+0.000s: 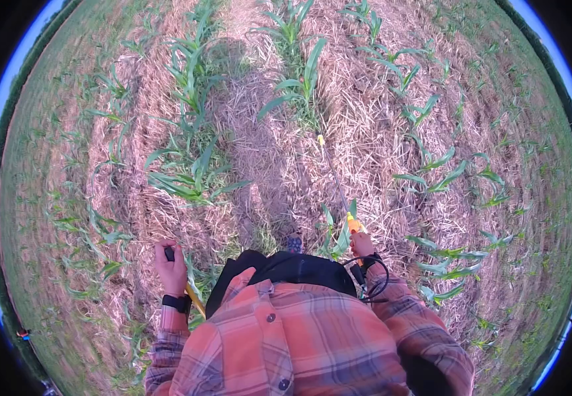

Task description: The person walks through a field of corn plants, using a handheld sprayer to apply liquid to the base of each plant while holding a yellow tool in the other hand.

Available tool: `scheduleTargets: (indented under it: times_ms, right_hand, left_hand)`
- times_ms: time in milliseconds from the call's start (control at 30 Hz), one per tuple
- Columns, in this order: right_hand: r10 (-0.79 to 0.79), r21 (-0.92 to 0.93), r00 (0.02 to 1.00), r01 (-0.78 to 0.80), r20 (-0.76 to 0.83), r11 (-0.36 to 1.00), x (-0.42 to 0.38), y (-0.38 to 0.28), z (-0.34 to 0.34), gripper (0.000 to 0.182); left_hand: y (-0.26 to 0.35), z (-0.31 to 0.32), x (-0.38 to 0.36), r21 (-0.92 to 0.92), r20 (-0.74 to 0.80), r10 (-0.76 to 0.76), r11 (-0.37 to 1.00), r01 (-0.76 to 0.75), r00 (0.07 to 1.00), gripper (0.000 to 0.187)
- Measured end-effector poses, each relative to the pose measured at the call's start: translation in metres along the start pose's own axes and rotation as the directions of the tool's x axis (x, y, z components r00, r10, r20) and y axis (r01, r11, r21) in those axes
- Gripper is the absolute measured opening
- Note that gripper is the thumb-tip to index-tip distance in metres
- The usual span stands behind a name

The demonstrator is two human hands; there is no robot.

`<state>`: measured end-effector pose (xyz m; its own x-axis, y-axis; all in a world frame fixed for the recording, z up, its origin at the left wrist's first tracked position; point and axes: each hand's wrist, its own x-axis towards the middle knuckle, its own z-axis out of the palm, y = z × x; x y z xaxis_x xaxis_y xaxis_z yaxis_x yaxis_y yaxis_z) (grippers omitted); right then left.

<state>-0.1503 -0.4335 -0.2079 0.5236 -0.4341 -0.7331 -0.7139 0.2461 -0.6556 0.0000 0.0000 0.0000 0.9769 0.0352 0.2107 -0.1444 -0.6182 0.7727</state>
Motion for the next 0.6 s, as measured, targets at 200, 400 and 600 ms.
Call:
scheduleTargets:
  times_ms: [200,400,600]
  right_hand:
    - [-0.016,0.213,0.985,0.054,-0.174,0.975,0.032,-0.052,-0.033,0.024]
    - [-0.005,0.211,0.962,0.065,-0.272,0.975,0.049,-0.082,-0.010,0.026]
    - [-0.033,-0.034,0.994,0.029,-0.104,0.999,0.062,-0.125,0.048,0.026]
  left_hand:
    - [0.032,0.022,0.028,-0.085,0.037,-0.256,0.962,0.258,0.966,0.009]
    - [0.009,0.043,0.069,-0.076,0.096,-0.244,0.965,0.251,0.965,0.009]
    - [-0.015,0.054,0.121,-0.200,0.053,-0.278,0.938,0.283,0.959,0.009]
